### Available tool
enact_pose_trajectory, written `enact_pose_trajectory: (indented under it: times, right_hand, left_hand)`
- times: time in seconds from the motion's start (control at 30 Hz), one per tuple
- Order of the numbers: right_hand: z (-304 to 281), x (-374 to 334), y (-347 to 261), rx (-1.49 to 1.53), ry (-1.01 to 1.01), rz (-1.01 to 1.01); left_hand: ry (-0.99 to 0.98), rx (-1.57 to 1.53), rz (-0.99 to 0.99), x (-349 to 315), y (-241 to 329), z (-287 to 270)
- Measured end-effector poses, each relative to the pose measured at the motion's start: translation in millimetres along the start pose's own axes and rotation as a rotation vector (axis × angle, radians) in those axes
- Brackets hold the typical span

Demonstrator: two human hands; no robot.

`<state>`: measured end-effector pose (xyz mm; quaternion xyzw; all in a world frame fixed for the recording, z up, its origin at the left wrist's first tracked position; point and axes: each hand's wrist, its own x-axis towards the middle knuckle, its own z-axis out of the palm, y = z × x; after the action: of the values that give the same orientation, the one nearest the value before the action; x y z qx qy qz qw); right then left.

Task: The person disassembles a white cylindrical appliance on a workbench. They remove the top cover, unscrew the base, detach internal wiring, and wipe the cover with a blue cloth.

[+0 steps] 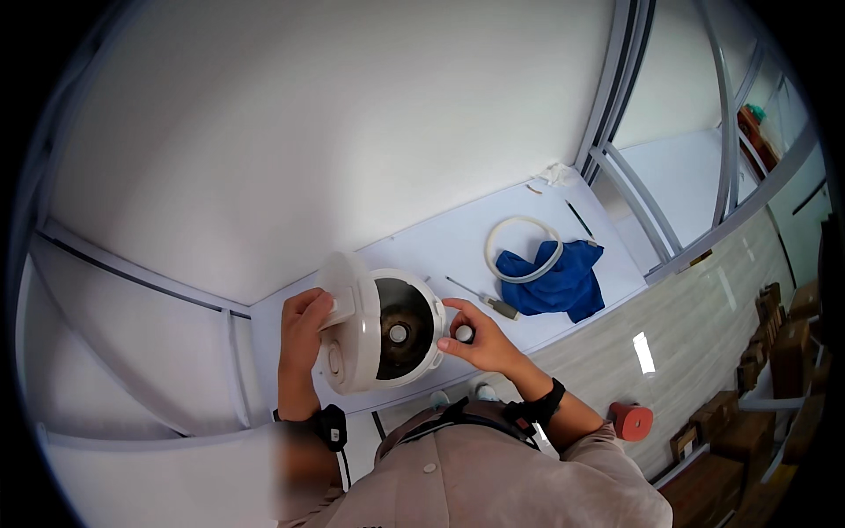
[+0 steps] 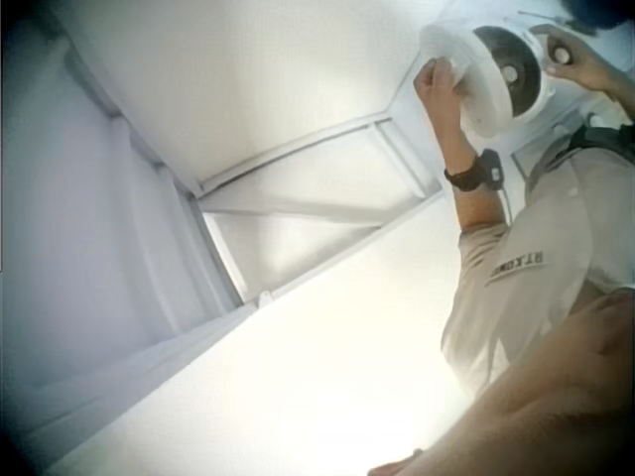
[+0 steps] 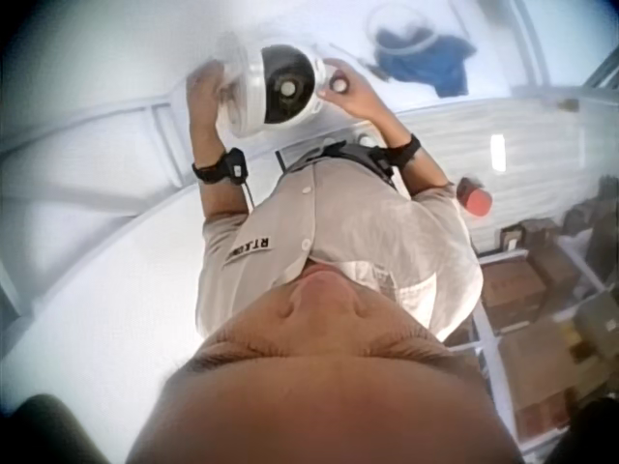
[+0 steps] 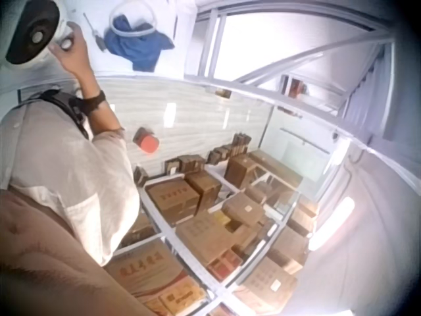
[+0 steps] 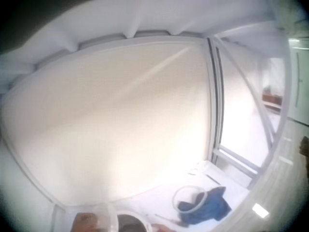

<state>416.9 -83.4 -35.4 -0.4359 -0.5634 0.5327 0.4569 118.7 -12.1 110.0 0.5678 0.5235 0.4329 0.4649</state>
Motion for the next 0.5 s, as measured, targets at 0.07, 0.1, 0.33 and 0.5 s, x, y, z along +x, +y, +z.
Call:
enact_pose_trajectory:
  times: [0.07, 0.1, 0.33, 0.5]
  right_hand:
    - [1, 2, 3, 0.004, -0.005, -0.005]
    - [1, 3, 3, 0.003, -0.009, -0.006]
    - [-3, 2, -9, -0.036, -0.046, 0.063]
    - [-2, 1, -12, -0.03, -0.052, 0.049]
  left_hand:
    - [-0.029, 0.109, 0.015, -2, 2, 0]
    - [-0.067, 0.227, 0.02, -2, 3, 7]
    - [-0.182, 0.913, 0.019, -4, 16, 80]
    - [-0.168, 0.914, 0.06, 0, -3, 85]
